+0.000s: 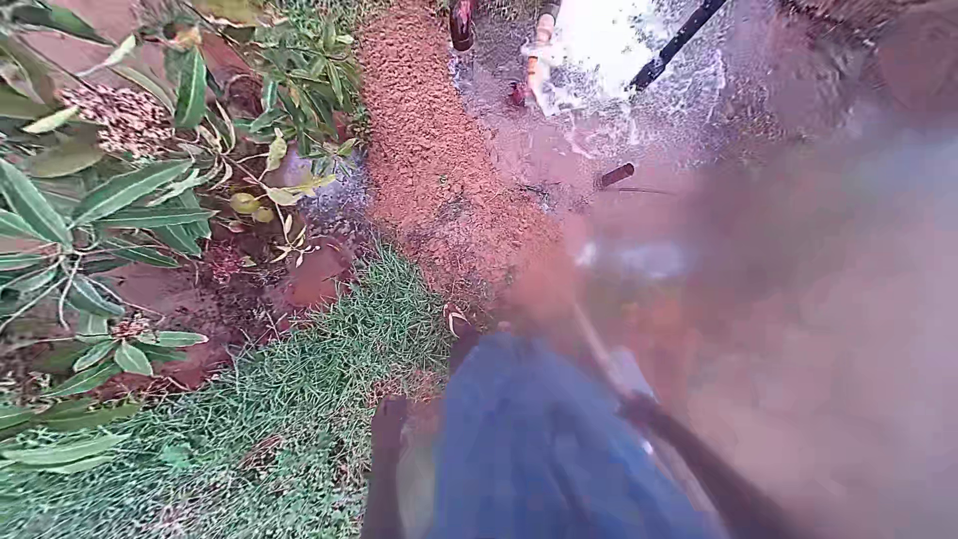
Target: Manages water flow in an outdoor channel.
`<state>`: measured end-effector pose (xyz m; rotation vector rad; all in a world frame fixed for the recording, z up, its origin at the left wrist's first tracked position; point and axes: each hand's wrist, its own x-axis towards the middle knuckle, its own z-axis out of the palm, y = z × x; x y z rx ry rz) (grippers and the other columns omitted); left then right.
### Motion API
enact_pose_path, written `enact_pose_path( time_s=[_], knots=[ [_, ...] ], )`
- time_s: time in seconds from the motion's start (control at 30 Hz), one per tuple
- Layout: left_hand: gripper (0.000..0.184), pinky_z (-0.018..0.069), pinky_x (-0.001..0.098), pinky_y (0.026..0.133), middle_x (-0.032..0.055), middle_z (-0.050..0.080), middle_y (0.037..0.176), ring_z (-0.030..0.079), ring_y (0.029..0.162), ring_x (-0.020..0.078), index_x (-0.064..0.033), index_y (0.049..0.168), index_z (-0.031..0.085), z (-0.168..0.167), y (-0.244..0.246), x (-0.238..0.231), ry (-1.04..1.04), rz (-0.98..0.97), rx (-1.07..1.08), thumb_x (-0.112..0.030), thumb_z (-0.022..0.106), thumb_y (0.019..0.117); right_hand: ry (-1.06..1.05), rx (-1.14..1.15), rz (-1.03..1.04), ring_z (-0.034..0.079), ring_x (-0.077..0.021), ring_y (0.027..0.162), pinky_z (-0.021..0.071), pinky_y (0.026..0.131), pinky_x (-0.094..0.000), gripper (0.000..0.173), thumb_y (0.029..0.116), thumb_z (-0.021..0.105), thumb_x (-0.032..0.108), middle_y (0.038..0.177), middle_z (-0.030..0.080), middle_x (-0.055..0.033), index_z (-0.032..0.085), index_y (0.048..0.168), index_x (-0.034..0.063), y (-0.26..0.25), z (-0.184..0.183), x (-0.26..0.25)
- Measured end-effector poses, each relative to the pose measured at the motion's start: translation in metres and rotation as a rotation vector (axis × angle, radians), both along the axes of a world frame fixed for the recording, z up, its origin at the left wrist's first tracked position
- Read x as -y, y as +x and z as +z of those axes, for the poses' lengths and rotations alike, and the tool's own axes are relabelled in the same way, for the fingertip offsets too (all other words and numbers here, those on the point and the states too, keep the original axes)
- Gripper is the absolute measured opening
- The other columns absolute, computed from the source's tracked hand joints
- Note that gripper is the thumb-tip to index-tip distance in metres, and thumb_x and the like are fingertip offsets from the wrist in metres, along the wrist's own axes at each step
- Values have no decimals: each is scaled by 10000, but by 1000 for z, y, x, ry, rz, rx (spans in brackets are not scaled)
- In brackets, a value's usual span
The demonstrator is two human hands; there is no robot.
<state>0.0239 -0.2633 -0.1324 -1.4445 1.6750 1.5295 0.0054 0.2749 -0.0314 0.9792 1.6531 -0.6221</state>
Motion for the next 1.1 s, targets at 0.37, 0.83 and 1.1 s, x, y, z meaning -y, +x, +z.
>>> enact_pose_path(
  time_s=[0.37, 0.83, 1.1],
  knots=[
    [426, 563, 426, 806, 222, 608, 1243, 667, 966, 255, 17, 1458, 421, 11, -106, 69, -45, -68, -31, -244, 353, 1129, -28, 15, -137, 616, -292, 1043, 474, 954, -475, 418, 1092, 522, 294, 1185, 634, -245, 558, 1336, -44, 20, 46, 69],
    [449, 578, 427, 805, 225, 628, 1240, 685, 977, 274, 23, 1463, 417, 41, -215, -32, 181, -208, -51, -272, 335, 1134, -50, -46, -210, 602, -291, 1192, 470, 1029, -456, 412, 1087, 524, 231, 1318, 608, -242, 528, 1398, -39, -73, 66, 72],
    [691, 527, 461, 1030, 91, 657, 1340, 634, 1222, 302, -163, 1412, 511, 302, -460, -110, 836, -722, -1327, -685, 492, 959, 5, -168, -553, 499, -84, 505, 444, 461, -252, 265, 998, 641, 137, 718, 534, 0, 513, 1220, 69, -92, 0, 38]
  ],
)
